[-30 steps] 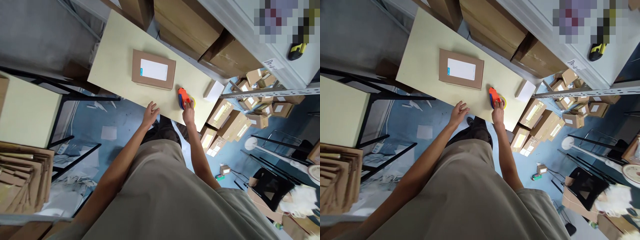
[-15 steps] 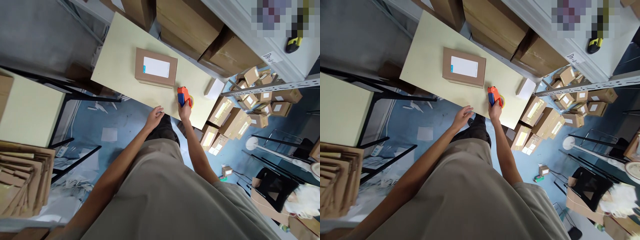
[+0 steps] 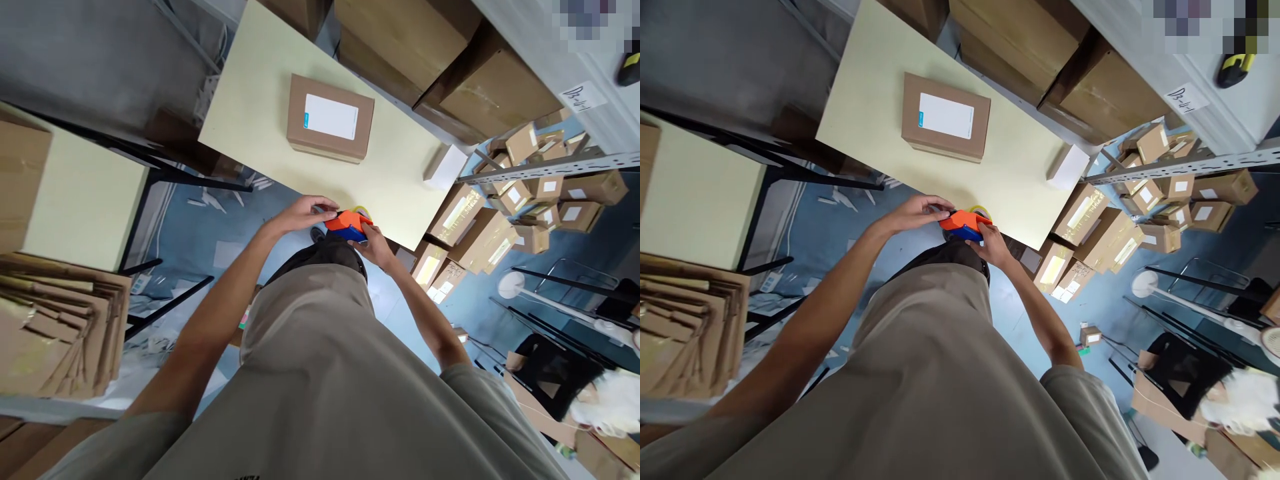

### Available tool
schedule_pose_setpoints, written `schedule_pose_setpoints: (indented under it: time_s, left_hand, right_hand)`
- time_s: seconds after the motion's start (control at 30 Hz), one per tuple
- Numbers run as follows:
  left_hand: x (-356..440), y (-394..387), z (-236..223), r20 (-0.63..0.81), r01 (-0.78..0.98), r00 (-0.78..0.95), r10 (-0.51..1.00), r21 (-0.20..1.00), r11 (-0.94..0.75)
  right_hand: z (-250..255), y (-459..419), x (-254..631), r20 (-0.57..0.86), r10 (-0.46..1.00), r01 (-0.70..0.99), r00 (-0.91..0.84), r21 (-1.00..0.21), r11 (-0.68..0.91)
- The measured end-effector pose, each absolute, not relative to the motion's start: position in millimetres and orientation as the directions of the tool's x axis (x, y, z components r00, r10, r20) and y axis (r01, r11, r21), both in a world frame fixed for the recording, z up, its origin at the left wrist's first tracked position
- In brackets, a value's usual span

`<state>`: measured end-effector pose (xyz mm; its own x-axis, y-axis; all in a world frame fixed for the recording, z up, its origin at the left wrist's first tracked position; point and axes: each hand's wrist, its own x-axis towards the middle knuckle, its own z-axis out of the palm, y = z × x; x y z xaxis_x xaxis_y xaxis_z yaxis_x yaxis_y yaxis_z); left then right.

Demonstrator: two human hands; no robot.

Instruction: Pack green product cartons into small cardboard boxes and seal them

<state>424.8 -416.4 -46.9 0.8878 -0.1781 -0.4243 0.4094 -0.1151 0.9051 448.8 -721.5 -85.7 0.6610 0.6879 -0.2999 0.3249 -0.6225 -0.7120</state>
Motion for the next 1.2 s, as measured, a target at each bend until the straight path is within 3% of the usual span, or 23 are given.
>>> schedule_pose_setpoints:
  time_s: [0.17, 0.5, 0.87, 1.2]
  left_hand:
    - [419, -411, -44, -0.417, 0.390, 0.883, -0.214, 0.907, -0.160]
    - [412, -436, -90, -0.395, 0.396, 0.918, 0.031, 0.915, -0.075]
    - [422, -451, -122, -0.397, 0.402, 0.914, 0.081, 0.914, -0.055]
    - [472, -454, -125, -0.372, 0.381, 0.916, 0.151, 0.924, -0.036]
  right_hand:
    - [-80, -727, 461, -0.321, 0.764, 0.386, 0.559, -0.715, -0.583]
    - [-53, -716, 493, -0.493, 0.776, 0.432, 0.393, -0.646, -0.629]
    - [-34, -723, 535, -0.659, 0.652, 0.514, 0.375, -0.437, -0.738]
    - [-17, -748, 584, -0.643, 0.640, 0.510, 0.420, -0.417, -0.753]
